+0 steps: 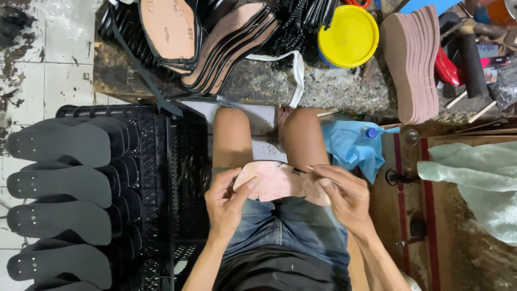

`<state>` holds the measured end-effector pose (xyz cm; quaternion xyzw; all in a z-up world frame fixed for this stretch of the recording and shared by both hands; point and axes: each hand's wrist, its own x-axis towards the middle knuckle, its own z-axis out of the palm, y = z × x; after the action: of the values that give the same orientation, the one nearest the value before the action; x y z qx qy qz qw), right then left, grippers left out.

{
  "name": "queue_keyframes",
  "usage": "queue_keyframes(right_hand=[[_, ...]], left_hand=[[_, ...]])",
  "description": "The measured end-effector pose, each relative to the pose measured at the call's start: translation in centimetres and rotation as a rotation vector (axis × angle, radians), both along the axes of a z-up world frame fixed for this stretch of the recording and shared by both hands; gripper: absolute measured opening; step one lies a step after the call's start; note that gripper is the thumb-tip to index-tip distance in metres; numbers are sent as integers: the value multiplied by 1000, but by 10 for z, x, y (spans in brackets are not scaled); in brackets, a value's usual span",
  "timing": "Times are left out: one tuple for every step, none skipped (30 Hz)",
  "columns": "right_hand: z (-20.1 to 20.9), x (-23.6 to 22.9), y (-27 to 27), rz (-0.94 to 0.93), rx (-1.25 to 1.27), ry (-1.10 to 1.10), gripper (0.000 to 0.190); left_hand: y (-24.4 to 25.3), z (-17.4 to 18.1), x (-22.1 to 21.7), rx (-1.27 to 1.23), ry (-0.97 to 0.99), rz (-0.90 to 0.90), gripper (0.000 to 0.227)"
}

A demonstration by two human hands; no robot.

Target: Attaching pink straps to black shoe soles using a thin metal tool to tuck them into place.

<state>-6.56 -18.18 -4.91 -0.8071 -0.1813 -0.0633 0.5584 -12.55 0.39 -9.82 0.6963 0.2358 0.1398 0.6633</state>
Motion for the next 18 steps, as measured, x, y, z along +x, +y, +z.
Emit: queue_keyframes(right_hand=[[3, 1, 8, -1, 57, 25, 13], [2, -1, 9, -3, 58, 25, 13], [1, -3, 11, 1, 70, 138, 10], [-1, -5, 12, 5, 83, 251, 12], [-4, -5, 14, 5, 83, 255, 12], [-7, -6, 15, -8, 155, 338, 9], [-10, -5, 17, -22, 228, 415, 7], [-11, -3, 17, -24, 228, 414, 7], [-12, -3, 17, -1, 270, 390, 8], [-13, -2, 18, 22, 312, 366, 10], [-13, -2, 17, 20, 311, 369, 10], [-12, -2, 17, 22, 278, 362, 10], [-12, -1, 17, 23, 247, 350, 11], [-14, 1, 16, 20, 247, 346, 11], [-15, 0, 14, 11, 187, 329, 9], [-17, 0, 12, 2, 128, 312, 8], [-17, 0, 12, 1, 128, 312, 8], [-17, -1, 12, -4, 110, 315, 8]], left_hand=[[-1, 0, -2, 31, -12, -6, 32], [-1, 2, -5, 32, -12, -8, 32], [0, 3, -7, 30, -20, -51, 30], [0, 5, -9, 28, -27, -94, 27], [0, 4, -11, 28, -22, -94, 27], [1, 3, -14, 3, -76, -125, 28], [1, 2, -14, -22, -135, -157, 28], [1, 1, -14, -22, -136, -159, 28], [1, 0, -16, -22, -138, -157, 27], [1, 0, -17, -21, -140, -155, 27], [2, -2, -19, -22, -138, -156, 27], [3, -4, -21, -13, -159, -173, 27], [4, -7, -21, -3, -186, -192, 27], [4, -8, -19, -4, -189, -194, 27], [4, -9, -20, -9, -194, -201, 27], [4, -9, -21, -15, -199, -208, 26], [4, -9, -21, -16, -199, -209, 26], [4, -9, -22, -7, -199, -208, 26]])
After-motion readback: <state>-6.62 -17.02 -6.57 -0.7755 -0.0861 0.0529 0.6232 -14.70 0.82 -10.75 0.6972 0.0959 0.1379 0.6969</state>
